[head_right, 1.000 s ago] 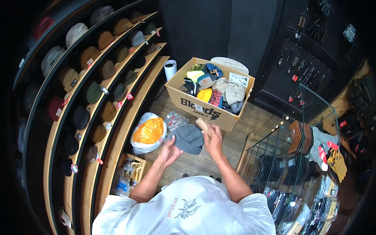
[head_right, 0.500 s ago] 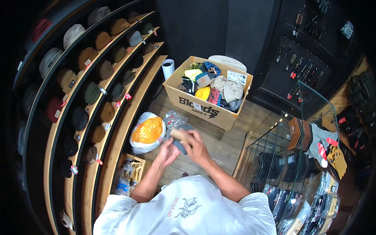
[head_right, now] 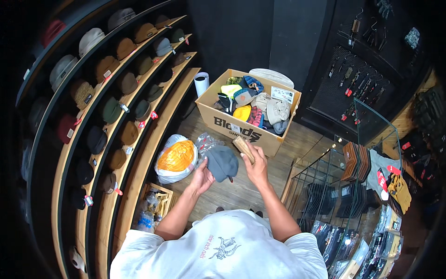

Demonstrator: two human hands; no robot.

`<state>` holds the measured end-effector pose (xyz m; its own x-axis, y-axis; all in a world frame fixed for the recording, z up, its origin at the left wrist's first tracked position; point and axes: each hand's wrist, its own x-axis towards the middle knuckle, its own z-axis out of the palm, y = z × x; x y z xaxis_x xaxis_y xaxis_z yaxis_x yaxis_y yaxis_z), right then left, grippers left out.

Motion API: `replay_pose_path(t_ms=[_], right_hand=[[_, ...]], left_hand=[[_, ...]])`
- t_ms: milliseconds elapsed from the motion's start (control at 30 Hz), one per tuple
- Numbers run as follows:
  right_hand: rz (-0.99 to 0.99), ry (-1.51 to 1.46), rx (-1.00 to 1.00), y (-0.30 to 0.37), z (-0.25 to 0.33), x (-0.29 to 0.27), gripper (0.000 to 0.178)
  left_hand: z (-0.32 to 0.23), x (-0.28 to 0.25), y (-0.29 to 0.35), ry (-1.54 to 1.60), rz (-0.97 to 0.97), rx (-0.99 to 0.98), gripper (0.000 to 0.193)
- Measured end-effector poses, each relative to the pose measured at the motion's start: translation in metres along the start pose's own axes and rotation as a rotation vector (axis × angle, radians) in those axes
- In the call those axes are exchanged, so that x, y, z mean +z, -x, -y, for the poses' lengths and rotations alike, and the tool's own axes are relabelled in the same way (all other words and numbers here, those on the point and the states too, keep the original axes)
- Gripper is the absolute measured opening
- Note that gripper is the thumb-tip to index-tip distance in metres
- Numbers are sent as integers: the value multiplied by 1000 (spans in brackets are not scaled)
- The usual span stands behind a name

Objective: Removing beanies from a shipping box, cleaning them with a handheld brush, and organizing them onto retail display shelves.

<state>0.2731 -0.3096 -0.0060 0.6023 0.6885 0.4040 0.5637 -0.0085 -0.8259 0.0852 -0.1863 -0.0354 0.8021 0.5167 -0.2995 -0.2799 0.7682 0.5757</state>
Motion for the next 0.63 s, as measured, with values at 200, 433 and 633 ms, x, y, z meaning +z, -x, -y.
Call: replay_pose_path(t_ms=[200,433,633], right_hand=[[15,-11,-10,-1,7,-1,48],[74,-90,-39,3,37,4,47],[262,-87,-139,18,12,35,49]], left_hand=[[-1,-12,-6,142,-9,88,51],[-3,-4,0,119,-38,3,44],[-3,0,6,-11,60,22,58]])
